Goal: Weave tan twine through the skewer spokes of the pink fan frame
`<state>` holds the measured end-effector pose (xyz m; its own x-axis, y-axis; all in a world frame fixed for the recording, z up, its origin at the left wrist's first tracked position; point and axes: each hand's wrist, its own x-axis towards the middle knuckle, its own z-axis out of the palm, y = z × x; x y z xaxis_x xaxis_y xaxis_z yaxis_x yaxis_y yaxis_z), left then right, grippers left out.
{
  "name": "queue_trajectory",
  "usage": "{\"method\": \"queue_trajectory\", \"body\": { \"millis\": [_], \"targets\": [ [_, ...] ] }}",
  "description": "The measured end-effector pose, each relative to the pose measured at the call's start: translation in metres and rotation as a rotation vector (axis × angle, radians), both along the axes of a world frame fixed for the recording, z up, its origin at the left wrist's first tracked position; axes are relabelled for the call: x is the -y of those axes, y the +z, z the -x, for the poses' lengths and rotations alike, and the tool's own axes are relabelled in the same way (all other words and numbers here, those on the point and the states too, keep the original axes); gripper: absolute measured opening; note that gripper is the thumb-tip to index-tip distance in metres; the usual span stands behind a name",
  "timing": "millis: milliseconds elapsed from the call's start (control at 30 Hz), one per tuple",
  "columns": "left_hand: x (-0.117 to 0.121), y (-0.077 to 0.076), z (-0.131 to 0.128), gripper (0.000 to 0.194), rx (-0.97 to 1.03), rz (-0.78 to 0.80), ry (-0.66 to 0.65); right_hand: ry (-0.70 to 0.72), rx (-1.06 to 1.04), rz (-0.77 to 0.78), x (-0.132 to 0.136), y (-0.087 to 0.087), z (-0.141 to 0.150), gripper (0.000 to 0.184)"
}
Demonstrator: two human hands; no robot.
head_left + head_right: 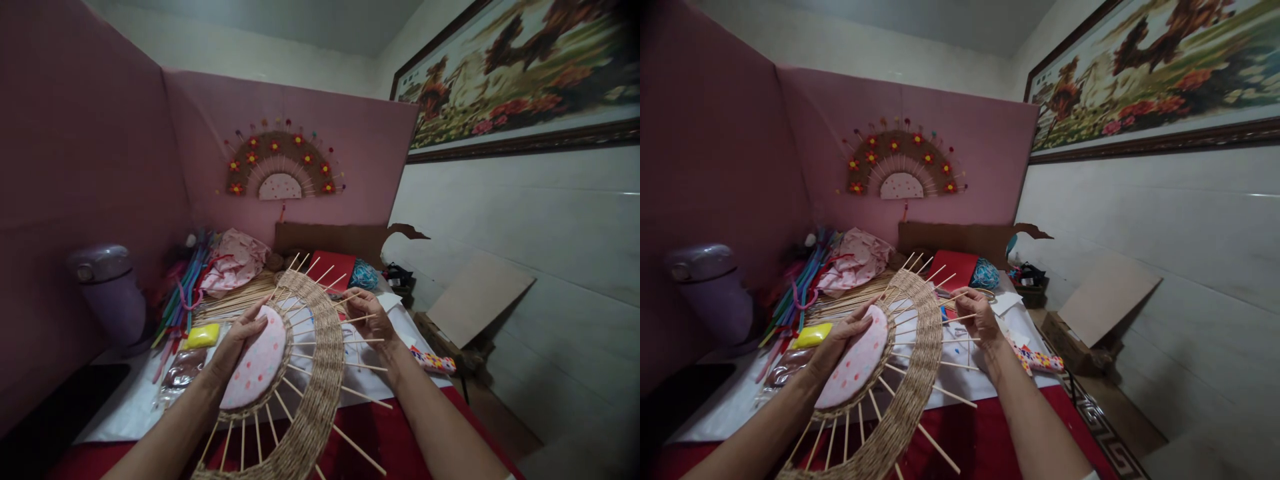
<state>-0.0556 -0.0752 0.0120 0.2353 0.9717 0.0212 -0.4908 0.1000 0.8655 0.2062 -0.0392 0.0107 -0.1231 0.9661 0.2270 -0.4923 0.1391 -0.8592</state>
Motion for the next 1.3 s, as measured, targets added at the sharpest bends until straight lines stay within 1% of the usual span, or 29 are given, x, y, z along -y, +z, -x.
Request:
{"method": "queue_trajectory", "body": {
  "millis": [133,200,300,433,533,667,900,1033,1133,1233,1300],
  "targets": [
    [0.0,-0.002,-0.004,0.073,-0.016,0.021,0.014,-0.072,-0.069,-0.041,0.0,0.01,-0.007,0.02],
    [0.001,-0.003,-0.007,0.07,-0.043,0.03,0.015,-0.135,-0.109,-0.06,-0.002,0.012,-0.012,0.022],
    [0.002,-0.004,-0.01,0.069,-0.06,0.044,0.005,-0.212,-0.146,-0.066,-0.007,0.012,-0.017,0.024],
    [0.004,-0.004,-0.011,0.069,-0.072,0.026,-0.008,-0.239,-0.15,-0.019,-0.012,0.004,-0.019,0.029],
    [0.004,-0.002,-0.01,0.069,-0.067,0.012,0.002,-0.236,-0.096,0.031,-0.015,-0.002,-0.017,0.027],
    [0.003,0.001,-0.009,0.072,-0.026,-0.001,0.057,-0.182,0.04,0.077,-0.016,-0.008,-0.011,0.026],
    [0.007,0.008,-0.008,0.079,-0.051,0.015,0.048,-0.167,0.26,0.042,-0.018,-0.017,-0.005,0.026],
    [0.01,0.01,-0.009,0.079,-0.055,0.008,0.051,-0.158,0.313,0.029,-0.023,-0.02,-0.004,0.03],
    [0.01,0.007,-0.012,0.074,-0.06,-0.029,0.035,-0.119,0.258,0.016,-0.021,-0.017,-0.003,0.03],
    [0.009,0.002,-0.015,0.069,-0.066,-0.041,-0.004,-0.075,0.078,0.018,-0.018,-0.01,-0.006,0.035],
    [0.009,-0.002,-0.018,0.068,-0.081,-0.027,-0.037,-0.117,-0.001,0.031,-0.019,-0.006,-0.012,0.04]
  ]
}}
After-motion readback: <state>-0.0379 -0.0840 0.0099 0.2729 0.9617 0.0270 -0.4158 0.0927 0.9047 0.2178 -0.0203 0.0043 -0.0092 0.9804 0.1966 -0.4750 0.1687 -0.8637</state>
